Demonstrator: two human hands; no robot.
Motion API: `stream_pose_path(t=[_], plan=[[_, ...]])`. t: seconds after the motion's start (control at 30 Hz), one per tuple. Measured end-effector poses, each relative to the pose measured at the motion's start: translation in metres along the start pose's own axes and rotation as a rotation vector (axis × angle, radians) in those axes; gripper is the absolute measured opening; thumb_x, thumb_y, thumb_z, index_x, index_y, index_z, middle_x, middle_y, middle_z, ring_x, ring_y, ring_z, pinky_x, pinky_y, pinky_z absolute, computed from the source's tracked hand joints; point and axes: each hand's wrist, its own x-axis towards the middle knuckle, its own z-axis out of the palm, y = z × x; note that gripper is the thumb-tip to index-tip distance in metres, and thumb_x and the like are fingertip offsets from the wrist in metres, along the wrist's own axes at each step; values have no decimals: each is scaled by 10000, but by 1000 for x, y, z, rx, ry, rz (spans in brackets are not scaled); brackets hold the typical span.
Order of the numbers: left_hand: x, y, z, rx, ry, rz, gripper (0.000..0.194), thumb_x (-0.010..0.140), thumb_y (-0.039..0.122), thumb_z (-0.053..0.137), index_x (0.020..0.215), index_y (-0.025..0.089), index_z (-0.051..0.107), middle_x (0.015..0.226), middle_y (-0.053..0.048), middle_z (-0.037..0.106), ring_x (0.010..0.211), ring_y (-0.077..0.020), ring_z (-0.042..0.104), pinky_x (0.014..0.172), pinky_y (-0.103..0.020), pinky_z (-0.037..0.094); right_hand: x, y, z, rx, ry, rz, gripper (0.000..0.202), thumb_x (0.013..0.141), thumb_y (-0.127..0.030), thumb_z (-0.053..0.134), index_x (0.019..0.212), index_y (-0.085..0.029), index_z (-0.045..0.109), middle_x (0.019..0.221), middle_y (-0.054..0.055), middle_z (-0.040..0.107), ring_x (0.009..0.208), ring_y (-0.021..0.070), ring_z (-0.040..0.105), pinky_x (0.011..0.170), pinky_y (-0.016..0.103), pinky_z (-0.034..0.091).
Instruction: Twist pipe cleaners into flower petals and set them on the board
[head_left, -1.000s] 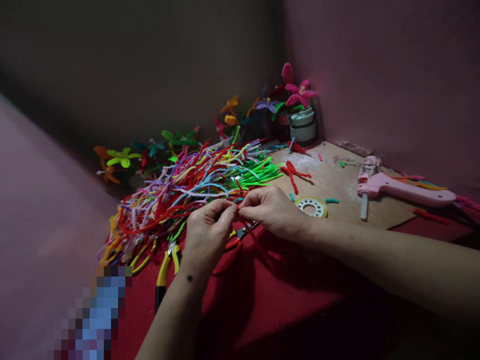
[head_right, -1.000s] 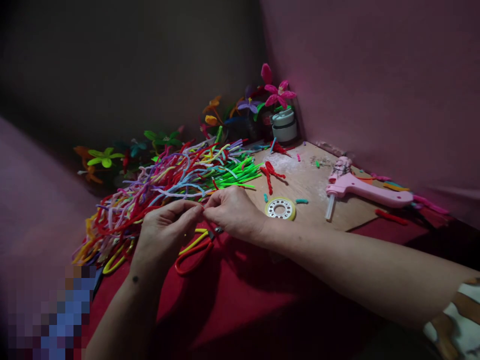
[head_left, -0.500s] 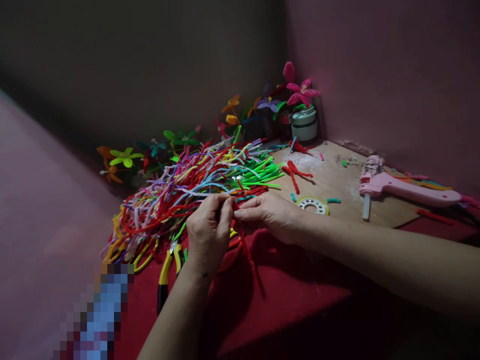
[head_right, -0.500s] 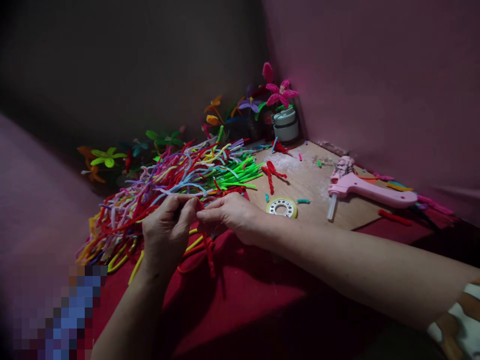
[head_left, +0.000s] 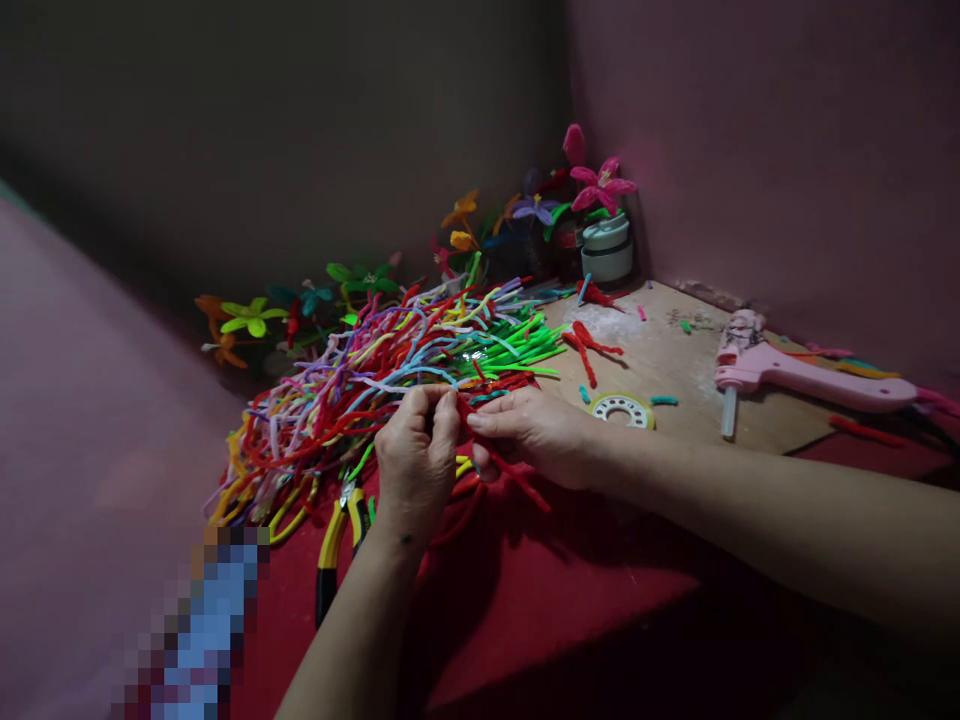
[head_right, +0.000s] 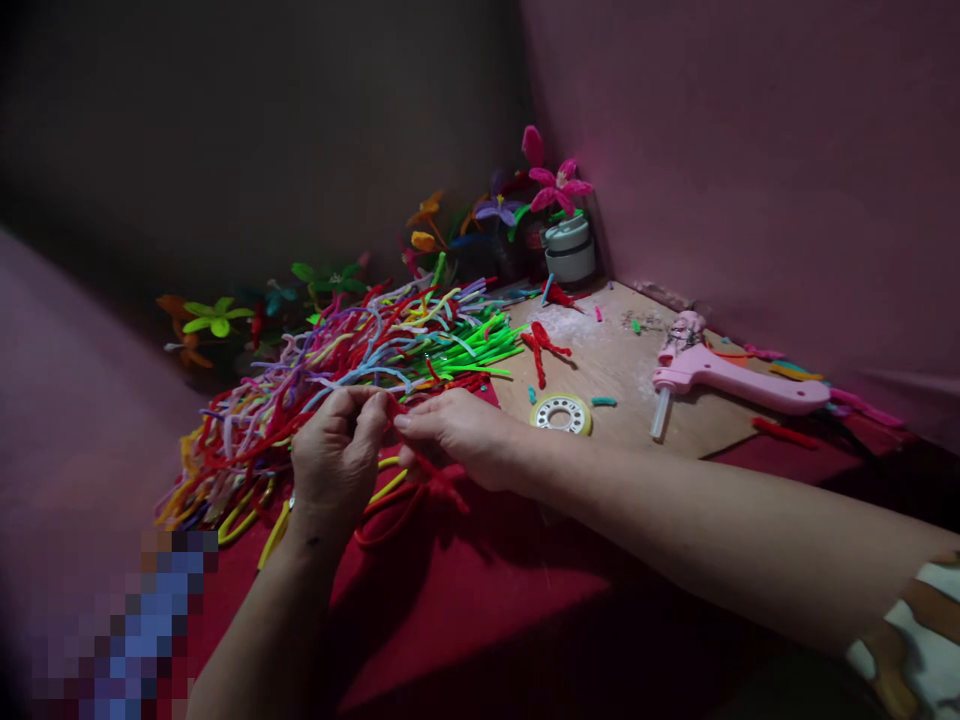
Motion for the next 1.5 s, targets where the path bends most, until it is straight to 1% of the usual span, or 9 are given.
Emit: stream_pose_path(t=[0.17,0.3,0.37,0.57,0.67,0.87,1.17,1.37,1.5], plan=[[2,1,0,-248,-26,-177,144,761,300,532,730,161,555,542,34,492,459,-65,423,463,-180,358,-1,-2,1,-114,-17,25,200,814,-177,443,649,-115,536,441,-15,520,352,69,448,392,188,312],[6,1,-5,-708,-277,-531,174,720,321,593,759,154,562,484,65,399,392,-35,342,400,-159,298,0,-3,1,-254,15,21,230,833,-189,396,641,-130,510,428,-22,514,334,69,439,366,181,263],[7,1,-6,-815,-364,-604,197,694,313,631,760,134,583,475,63,397,387,-26,342,390,-147,283,0,-3,1,-321,30,-2,231,826,-182,395,632,-134,510,418,-34,494,340,64,426,384,183,279],[6,-2,1,-972,-292,-697,186,651,265,675,651,115,566,468,60,435,352,8,303,368,-119,264,0,-2,6,-713,152,-212,242,798,-163,451,567,-138,519,474,-35,459,439,63,401,484,209,307],[5,0,2,-927,-270,-686,187,647,275,668,619,127,557,420,75,384,343,-5,316,380,-129,311,-2,1,6,-729,166,-285,230,786,-140,462,566,-134,531,517,-29,468,491,64,395,509,212,289],[4,6,-1,-810,-192,-671,197,625,295,691,674,141,577,446,80,390,371,-15,360,410,-131,363,-1,5,3,-221,24,-124,361,842,-335,379,556,-144,486,419,-44,374,386,65,322,421,213,262],[5,8,-1,-799,-200,-677,201,611,284,696,661,140,565,471,67,422,403,-41,422,407,-152,367,2,6,-3,151,-3,86,86,698,-148,522,663,-94,579,528,15,550,469,101,501,496,242,394],[2,6,0,-733,-224,-598,214,645,311,665,598,134,556,461,47,452,386,-45,394,382,-164,305,3,5,-5,-2,-4,47,113,664,-194,606,628,-87,606,572,45,619,517,117,562,593,271,433],[2,0,3,-608,-190,-478,222,661,344,643,586,144,581,453,43,464,381,-54,381,384,-185,284,2,4,-5,-229,31,-11,140,674,-185,574,566,-99,596,520,30,599,460,102,527,535,251,417]])
